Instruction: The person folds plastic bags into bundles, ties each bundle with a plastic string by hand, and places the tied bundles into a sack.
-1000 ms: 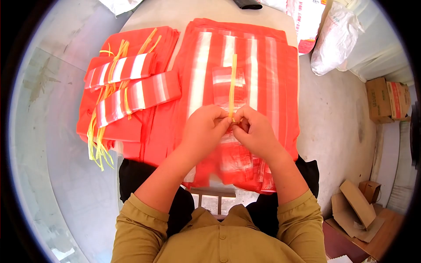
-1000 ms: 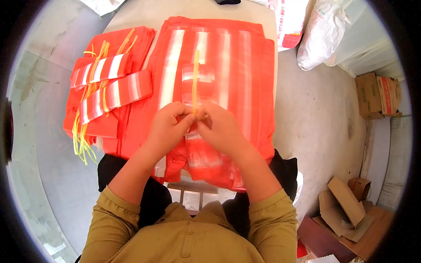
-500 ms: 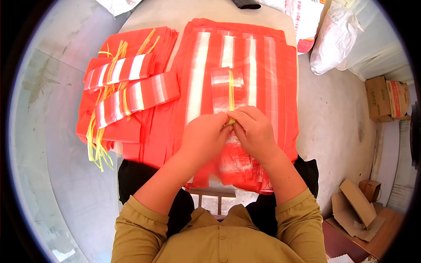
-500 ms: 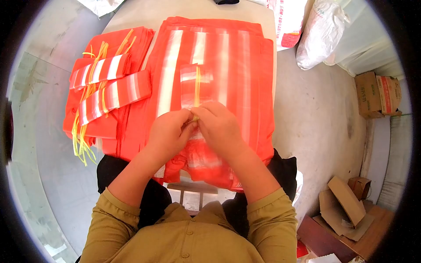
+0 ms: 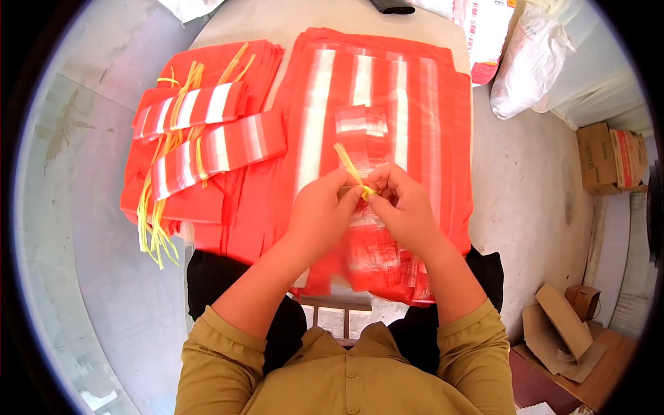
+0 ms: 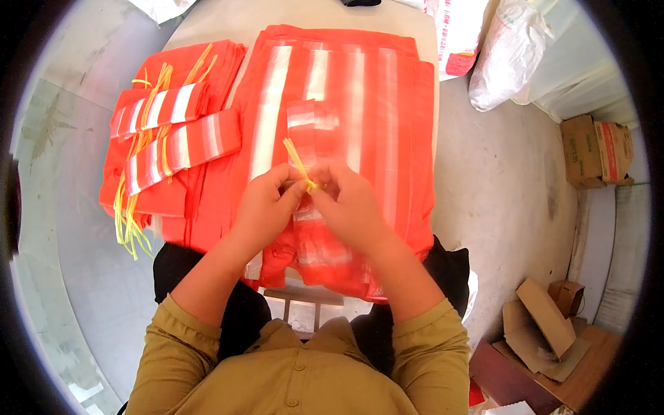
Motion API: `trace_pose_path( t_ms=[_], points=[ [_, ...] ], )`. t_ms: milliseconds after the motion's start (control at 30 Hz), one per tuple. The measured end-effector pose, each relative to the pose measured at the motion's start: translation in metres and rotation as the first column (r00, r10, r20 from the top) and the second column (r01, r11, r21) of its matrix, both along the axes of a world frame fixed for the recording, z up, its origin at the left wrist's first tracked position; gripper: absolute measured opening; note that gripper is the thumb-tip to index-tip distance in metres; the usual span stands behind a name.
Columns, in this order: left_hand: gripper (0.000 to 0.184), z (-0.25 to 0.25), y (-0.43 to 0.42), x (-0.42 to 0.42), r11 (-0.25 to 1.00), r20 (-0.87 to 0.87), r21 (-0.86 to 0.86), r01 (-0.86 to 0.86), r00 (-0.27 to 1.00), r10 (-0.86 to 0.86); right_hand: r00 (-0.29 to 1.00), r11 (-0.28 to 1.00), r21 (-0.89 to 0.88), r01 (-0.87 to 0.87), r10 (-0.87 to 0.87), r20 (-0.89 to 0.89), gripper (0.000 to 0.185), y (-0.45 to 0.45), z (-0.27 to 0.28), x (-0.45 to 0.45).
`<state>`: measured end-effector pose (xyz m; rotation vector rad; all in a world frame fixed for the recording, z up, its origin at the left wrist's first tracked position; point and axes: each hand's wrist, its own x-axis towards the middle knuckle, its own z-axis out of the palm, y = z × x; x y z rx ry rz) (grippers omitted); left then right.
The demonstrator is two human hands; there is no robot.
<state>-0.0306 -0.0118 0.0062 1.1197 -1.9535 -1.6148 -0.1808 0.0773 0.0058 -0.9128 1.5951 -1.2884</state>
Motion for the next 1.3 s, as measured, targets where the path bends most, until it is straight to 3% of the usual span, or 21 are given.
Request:
trace_pose_path(
  t_ms=[100,200,300,400,500,600,700,800,900,1000,1100,1300],
  points=[
    [0.011,-0.002,-0.002,-0.001,0.996,-0.034,0.087,0.003,0.999,0.0,0.962,0.968,0.066,-0.241,0.23,0.147,0.015,0.001,-0.001,-0.024],
    [0.011,-0.011,-0.006,0.0,0.996,-0.009,0.091,0.017,1.0,-0.017,0.972,0.976,0.04,-0.215,0.218,-0.086,0.015,0.001,0.005,-0.018],
    [0.011,-0.015,-0.007,0.0,0.995,-0.02,0.1,0.016,1.0,-0.015,0.909,0.961,-0.154,-0.231,0.157,-0.386,0.015,0.001,0.0,-0.014],
    [0.011,-0.011,-0.006,0.0,0.998,-0.045,0.054,0.017,0.999,-0.015,0.872,0.955,-0.174,-0.239,0.133,-0.471,0.014,0.001,0.0,-0.016],
    [0.013,-0.011,-0.008,0.001,0.989,0.035,-0.148,0.001,0.999,0.005,0.891,0.956,-0.189,-0.223,0.121,-0.437,0.01,0.003,-0.003,-0.016],
    [0.015,-0.009,-0.014,0.002,0.874,0.159,-0.483,0.057,0.987,0.024,0.894,0.949,-0.147,-0.28,0.202,-0.399,0.005,0.003,0.002,-0.026],
    [0.018,-0.004,-0.015,0.0,0.854,0.222,-0.515,0.074,0.974,0.05,0.88,0.934,-0.129,-0.333,0.259,-0.398,0.003,0.003,0.001,-0.034],
    [0.015,-0.007,-0.016,0.002,0.86,0.31,-0.489,0.144,0.95,0.018,0.818,0.885,-0.074,-0.459,0.388,-0.425,0.018,0.004,-0.002,-0.042],
    [0.024,-0.014,-0.013,0.002,0.75,0.18,-0.662,0.018,0.974,0.135,0.857,0.934,-0.067,-0.35,0.291,-0.426,0.028,0.008,0.009,-0.04],
    [0.034,-0.003,-0.009,0.005,0.89,0.189,-0.456,-0.025,0.974,0.125,0.886,0.995,-0.036,-0.096,0.069,-0.458,0.043,0.01,0.006,-0.041],
    [0.031,-0.001,-0.003,0.014,0.927,0.205,-0.366,0.078,0.979,-0.001,0.92,0.957,0.263,-0.12,0.206,-0.334,0.054,0.011,0.015,-0.041],
    [0.028,0.005,0.002,0.022,0.983,0.152,-0.133,0.126,0.983,-0.105,0.968,0.974,0.168,-0.154,0.183,-0.172,0.063,0.018,0.008,-0.032]
  ],
)
